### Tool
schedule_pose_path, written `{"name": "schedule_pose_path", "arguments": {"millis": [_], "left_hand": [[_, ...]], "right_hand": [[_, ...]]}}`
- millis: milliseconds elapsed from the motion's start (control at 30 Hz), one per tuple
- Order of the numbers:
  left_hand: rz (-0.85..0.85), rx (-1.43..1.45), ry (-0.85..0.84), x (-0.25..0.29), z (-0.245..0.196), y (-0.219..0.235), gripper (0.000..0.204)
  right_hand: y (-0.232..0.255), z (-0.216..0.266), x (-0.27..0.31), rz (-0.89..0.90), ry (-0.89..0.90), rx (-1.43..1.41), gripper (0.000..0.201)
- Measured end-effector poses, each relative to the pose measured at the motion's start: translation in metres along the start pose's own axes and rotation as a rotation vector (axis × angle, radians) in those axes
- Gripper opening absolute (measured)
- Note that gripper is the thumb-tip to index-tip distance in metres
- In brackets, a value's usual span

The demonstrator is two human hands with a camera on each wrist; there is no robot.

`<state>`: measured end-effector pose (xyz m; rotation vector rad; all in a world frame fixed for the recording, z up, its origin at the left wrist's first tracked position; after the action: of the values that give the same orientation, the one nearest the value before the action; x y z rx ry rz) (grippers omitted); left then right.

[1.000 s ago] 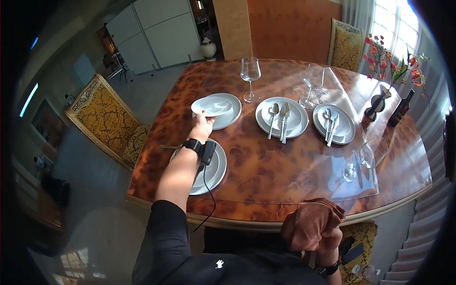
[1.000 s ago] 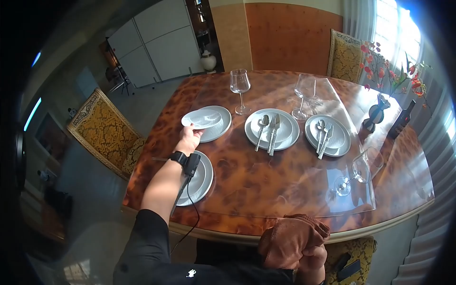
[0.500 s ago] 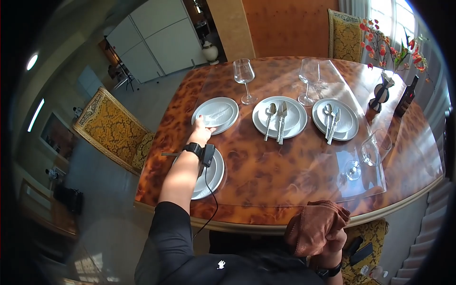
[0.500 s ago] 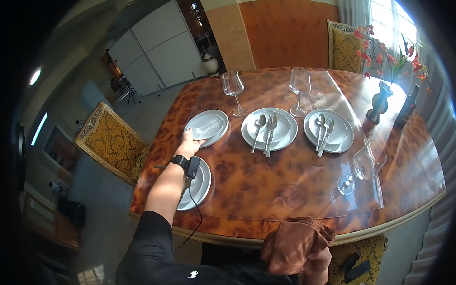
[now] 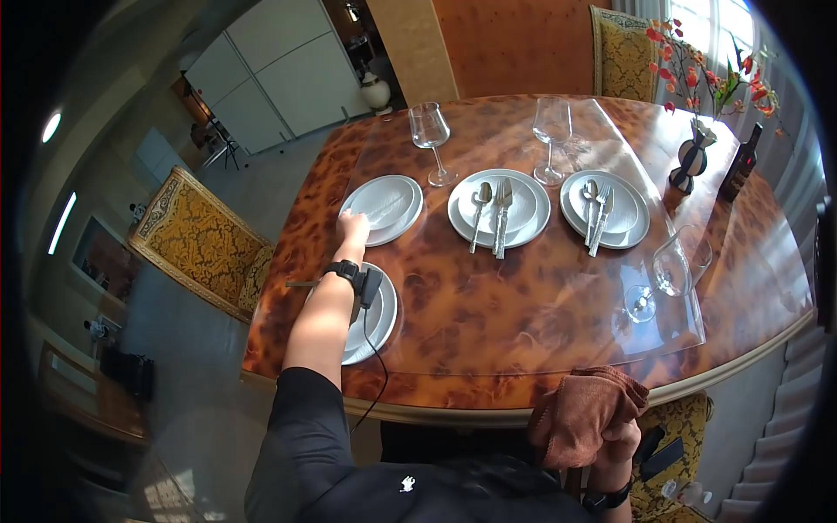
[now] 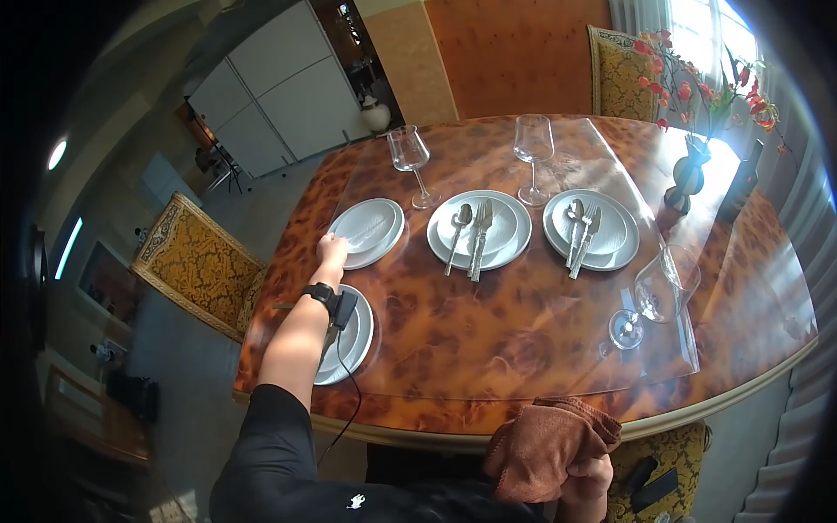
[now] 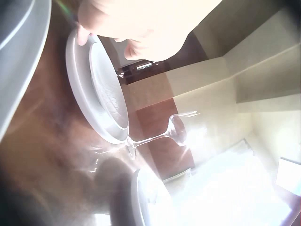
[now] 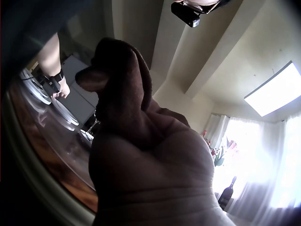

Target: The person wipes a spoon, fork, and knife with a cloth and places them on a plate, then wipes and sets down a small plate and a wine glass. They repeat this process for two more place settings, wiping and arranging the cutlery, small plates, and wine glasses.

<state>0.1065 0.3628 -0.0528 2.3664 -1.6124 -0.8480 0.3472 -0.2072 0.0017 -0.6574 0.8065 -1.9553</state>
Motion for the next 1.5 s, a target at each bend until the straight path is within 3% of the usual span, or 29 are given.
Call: {"name": "schedule_pose_path", "arguments": {"millis": [133, 233, 333, 433, 533, 633, 667, 700, 733, 833, 900, 1067, 1267, 1400, 1500], "left_hand": [[0.379, -0.434, 0.044, 0.021, -0.037, 0.018, 0.031], [0.411, -0.424, 0.017, 0.02, -0.028, 0.017, 0.03], [0.44, -0.51, 0.015, 0.026, -0.036, 0.025, 0.032], [0.422, -0.481, -0.008, 0.027, -0.032, 0.032, 0.03], [0.326, -0.485, -0.167, 0.031, -0.033, 0.033, 0.027], [0.239, -0.073, -0.339, 0.052, -0.05, 0.02, 0.02], [0.292, 0.002, -0.216, 0.071, -0.072, 0.018, 0.019], [0.387, 0.04, -0.288, 0.086, -0.079, 0.011, 0.019], [0.435, 0.134, -0.208, 0.107, -0.089, 0.004, 0.02], [0.653, 0.248, 0.212, 0.152, -0.093, -0.033, 0.025], [0.762, 0.243, 0.363, 0.174, -0.102, -0.045, 0.03], [0.794, 0.332, 0.633, 0.193, -0.112, -0.062, 0.033], [0.824, 0.495, 0.522, 0.185, -0.101, -0.067, 0.023], [0.738, 0.711, 0.618, 0.185, -0.106, -0.044, 0.016], [0.845, 0.828, 0.442, 0.2, -0.121, -0.002, 0.012]], "right_hand": [[0.011, -0.003, 0.002, -0.039, 0.014, -0.034, 0.068], [0.012, -0.002, 0.004, -0.089, 0.023, -0.046, 0.067], [0.016, 0.0, 0.0, 0.039, -0.002, -0.071, 0.065], [0.023, -0.002, 0.001, 0.032, -0.018, -0.071, 0.065], [0.024, -0.003, 0.001, 0.027, -0.022, -0.063, 0.065], [0.026, -0.002, 0.001, 0.043, -0.028, -0.072, 0.066], [0.026, -0.003, 0.0, 0.044, -0.03, -0.074, 0.066], [0.026, -0.004, 0.0, 0.045, -0.033, -0.074, 0.067], [0.026, -0.004, -0.001, 0.046, -0.037, -0.073, 0.067], [0.031, -0.005, -0.001, 0.161, -0.05, -0.12, 0.077], [0.032, -0.005, 0.001, 0.137, -0.056, -0.113, 0.077], [0.046, -0.002, 0.013, 0.1, 0.005, -0.056, 0.077], [0.048, 0.0, 0.032, 0.029, -0.035, -0.045, 0.074], [0.037, 0.0, 0.033, 0.075, -0.049, -0.067, 0.073], [0.046, -0.01, 0.03, 0.102, -0.077, -0.049, 0.074]]}}
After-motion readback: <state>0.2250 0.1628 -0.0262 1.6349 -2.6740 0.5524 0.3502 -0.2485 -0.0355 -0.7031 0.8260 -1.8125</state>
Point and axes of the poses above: each hand's wrist, its own x-axis away from the middle knuckle, its own y-axis out of the back of the hand, z = x × y, the point moved 1 cm from there along -x, towards the middle knuckle, and after that the axes turned 11 degrees about x, right-handed, at the moved point
